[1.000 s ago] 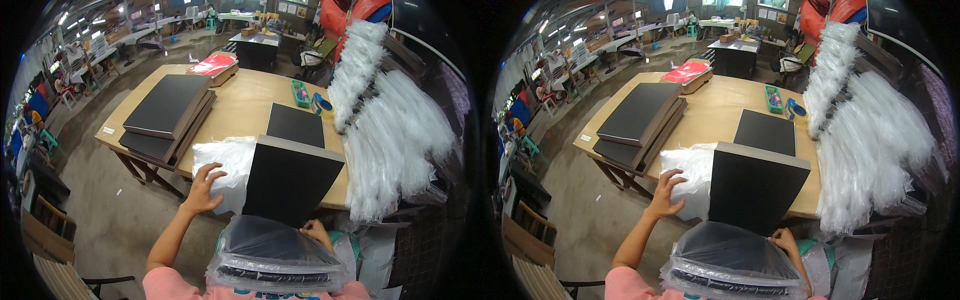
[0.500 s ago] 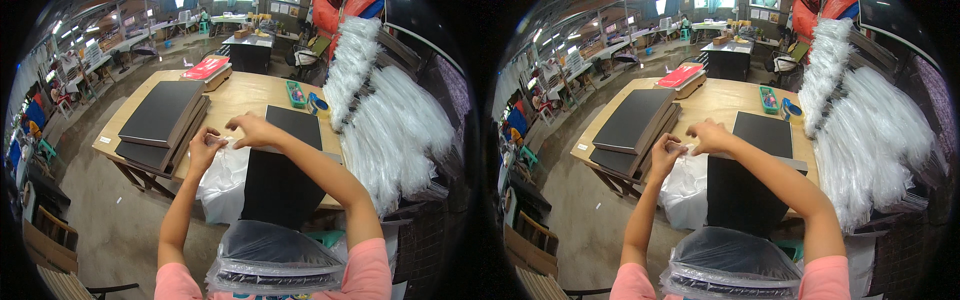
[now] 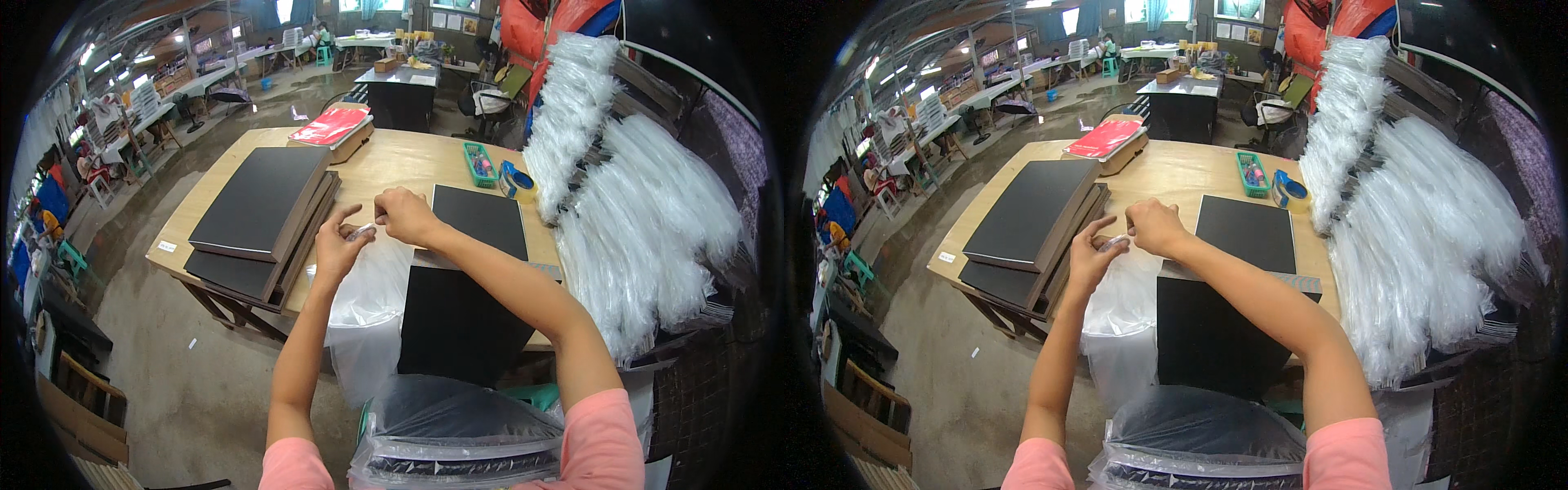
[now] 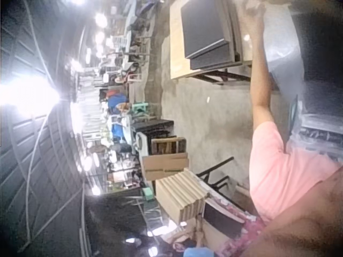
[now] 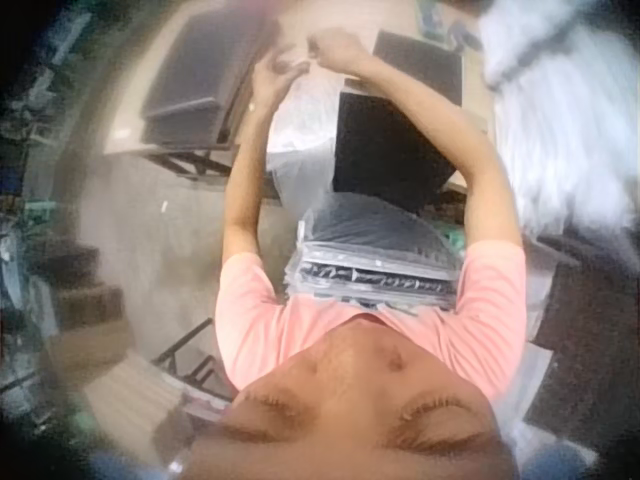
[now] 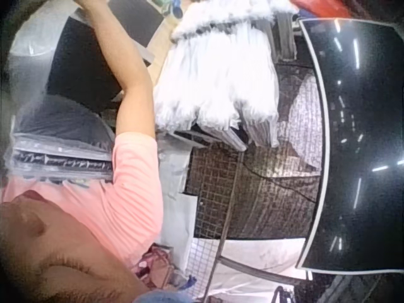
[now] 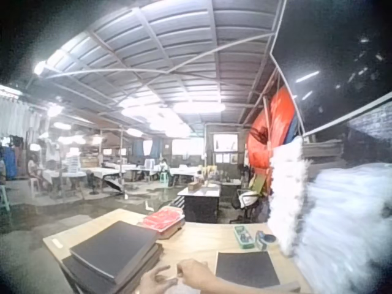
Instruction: The person places a black object into a clear plastic bag and then stacks it on top of other bagged objects.
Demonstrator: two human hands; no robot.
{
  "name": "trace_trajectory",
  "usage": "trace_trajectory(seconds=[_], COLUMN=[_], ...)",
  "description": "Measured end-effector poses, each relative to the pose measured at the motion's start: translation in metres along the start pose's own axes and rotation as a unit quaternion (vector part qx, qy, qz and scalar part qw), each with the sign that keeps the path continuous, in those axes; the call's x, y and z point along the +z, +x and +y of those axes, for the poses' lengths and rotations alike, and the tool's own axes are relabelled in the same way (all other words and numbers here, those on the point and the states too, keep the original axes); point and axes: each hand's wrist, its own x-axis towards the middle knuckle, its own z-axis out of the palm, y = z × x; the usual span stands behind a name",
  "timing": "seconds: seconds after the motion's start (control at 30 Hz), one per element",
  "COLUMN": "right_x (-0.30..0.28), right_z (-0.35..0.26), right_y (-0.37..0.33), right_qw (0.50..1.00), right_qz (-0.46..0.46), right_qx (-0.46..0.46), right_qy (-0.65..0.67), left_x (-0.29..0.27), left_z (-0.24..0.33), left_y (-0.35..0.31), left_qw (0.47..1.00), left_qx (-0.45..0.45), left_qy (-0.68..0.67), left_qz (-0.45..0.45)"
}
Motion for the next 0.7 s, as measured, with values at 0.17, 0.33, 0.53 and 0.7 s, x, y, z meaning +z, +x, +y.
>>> trace_trajectory(seconds=[0.17,0.33,0.53,0.7], right_x=[-0.009,0.006,0.004,0.01], right_z=[0.031,0.014,0.009,0.025], right_y=[0.008,0.003,-0.003,-0.002], right_qw=[0.999,0.988,0.998,0.996], right_qz=[-0.021,-0.11,-0.031,0.008], right_qx=[0.022,-0.078,-0.03,-0.075], right_qy=[0.029,0.082,0.048,0.039], left_x=[-0.009,-0.006,-0.011,-0.013], left_z=[0.006,0.011,0.017,-0.013], left_y=[-0.006,-0.007,-0.008,0.007], left_qw=[0.994,1.0,0.994,0.979], left_qx=[-0.035,-0.004,-0.023,-0.046], left_qy=[0.096,-0.024,0.105,0.068], left_qz=[-0.038,-0.011,-0.014,-0.185])
